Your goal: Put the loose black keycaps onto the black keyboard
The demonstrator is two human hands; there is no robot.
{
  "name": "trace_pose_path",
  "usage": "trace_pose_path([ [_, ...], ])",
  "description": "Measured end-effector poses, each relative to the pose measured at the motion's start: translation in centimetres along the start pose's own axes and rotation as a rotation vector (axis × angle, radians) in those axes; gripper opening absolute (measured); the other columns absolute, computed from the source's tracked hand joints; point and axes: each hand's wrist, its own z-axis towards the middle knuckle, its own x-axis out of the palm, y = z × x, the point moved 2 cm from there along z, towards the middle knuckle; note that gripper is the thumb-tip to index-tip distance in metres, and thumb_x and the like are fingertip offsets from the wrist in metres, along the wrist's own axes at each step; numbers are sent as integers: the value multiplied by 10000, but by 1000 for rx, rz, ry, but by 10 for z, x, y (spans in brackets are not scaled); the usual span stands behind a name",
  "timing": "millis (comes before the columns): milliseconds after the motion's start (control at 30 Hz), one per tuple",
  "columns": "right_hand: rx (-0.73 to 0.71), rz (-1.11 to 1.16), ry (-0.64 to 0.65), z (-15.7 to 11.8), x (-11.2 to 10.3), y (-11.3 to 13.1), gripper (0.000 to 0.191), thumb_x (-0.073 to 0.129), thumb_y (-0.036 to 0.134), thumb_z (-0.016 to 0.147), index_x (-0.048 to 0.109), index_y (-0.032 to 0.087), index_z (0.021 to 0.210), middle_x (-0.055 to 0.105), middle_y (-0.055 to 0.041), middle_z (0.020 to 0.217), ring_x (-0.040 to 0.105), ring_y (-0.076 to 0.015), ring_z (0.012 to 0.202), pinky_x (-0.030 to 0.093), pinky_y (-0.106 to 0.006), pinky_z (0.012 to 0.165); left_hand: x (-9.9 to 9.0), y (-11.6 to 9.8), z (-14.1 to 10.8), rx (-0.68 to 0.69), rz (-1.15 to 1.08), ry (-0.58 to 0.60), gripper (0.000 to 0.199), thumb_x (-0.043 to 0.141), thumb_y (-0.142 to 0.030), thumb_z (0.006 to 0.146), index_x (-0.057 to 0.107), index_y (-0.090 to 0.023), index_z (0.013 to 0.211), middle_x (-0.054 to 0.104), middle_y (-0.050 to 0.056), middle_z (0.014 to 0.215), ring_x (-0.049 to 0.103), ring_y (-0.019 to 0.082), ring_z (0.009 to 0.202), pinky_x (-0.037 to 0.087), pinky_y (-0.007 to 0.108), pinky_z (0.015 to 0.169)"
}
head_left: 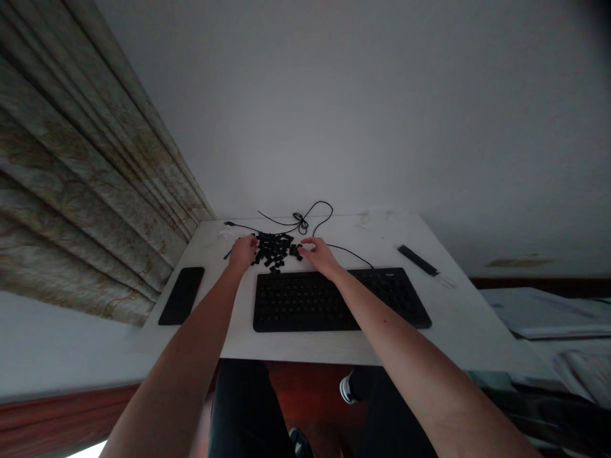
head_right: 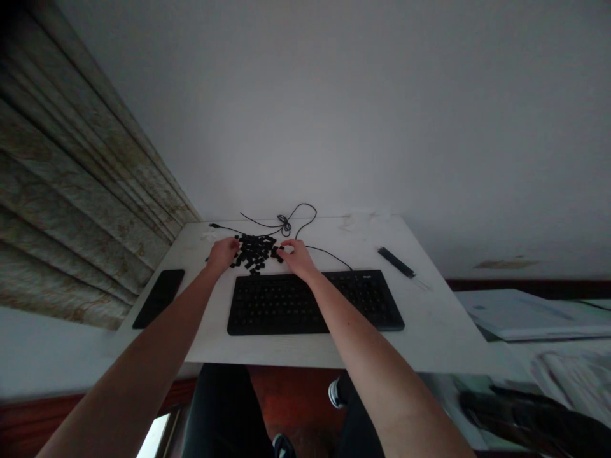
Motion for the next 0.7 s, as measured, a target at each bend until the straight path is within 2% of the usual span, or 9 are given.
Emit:
trace_pose_path([
  [100, -21, -42, -4, -10, -7, 4, 251, 635, 343, 818, 679, 185, 1008, 591, -67, 1080, 543, -130, 730, 462, -309, 789, -3, -4, -6, -15, -202, -103, 111, 598, -164, 826, 686, -169, 894, 724, 72, 924, 651, 198, 918, 474, 322, 893],
  [133, -29, -44, 1, -15, -8, 7, 239, 629, 331, 825, 675, 184, 1007, 601, -66, 1074, 542, -128, 721, 463, -310, 781, -4, -8, -10, -37, -379, -162, 90, 626, -173, 812, 678, -165, 885, 717, 58, 904, 650, 185, 899, 479, 326, 901],
  [200, -57, -19, 21, -25, -10, 14, 224, 622, 311, 831, 661, 186, 1013, 626, -56, 1053, 541, -123, 703, 467, -309, 764, -5, -18, -20, -106, -886, -246, 120, 692, -183, 774, 658, -162, 886, 697, 33, 870, 648, 155, 857, 493, 338, 915],
  [233, -78, 11, 32, -30, -11, 18, 225, 624, 304, 830, 652, 187, 1020, 637, -51, 1045, 543, -121, 700, 469, -306, 755, -4, -25, -28, -149, -1162, -251, 155, 719, -182, 760, 648, -163, 897, 686, 23, 861, 647, 139, 839, 501, 342, 919],
  [267, -103, 49, 43, -36, -12, 24, 233, 632, 299, 825, 644, 187, 1028, 644, -47, 1042, 546, -119, 701, 472, -301, 747, -2, -33, -37, -186, -1405, -197, 180, 732, -179, 760, 638, -169, 914, 678, 16, 863, 649, 124, 828, 507, 345, 925],
  [333, -163, 136, 68, -49, -13, 36, 265, 648, 300, 815, 631, 185, 1053, 648, -46, 1047, 553, -114, 701, 479, -290, 723, 2, -52, -60, -256, -1722, -69, 182, 735, -136, 769, 632, -174, 914, 677, 12, 881, 653, 103, 839, 510, 312, 939],
  [400, -224, 212, 99, -62, -15, 50, 311, 661, 314, 810, 622, 189, 1091, 643, -47, 1056, 556, -110, 696, 483, -276, 686, 5, -68, -86, -315, -1861, 2, 164, 704, -92, 796, 637, -180, 918, 684, 9, 906, 656, 89, 858, 513, 257, 929],
  [500, -283, 289, 135, -82, -19, 68, 364, 672, 332, 811, 611, 209, 1148, 631, -49, 1076, 552, -109, 697, 476, -253, 617, 10, -85, -120, -340, -1942, 94, 158, 674, -88, 827, 652, -190, 946, 687, 3, 924, 656, 81, 875, 512, 210, 892],
  [700, -396, 290, 139, -117, -33, 85, 317, 674, 260, 831, 651, 253, 1147, 637, -39, 1047, 575, -129, 779, 493, -263, 660, 12, -104, -158, -213, -1980, 202, 156, 706, -167, 824, 669, -200, 972, 689, 6, 957, 646, 103, 936, 486, 222, 900],
])
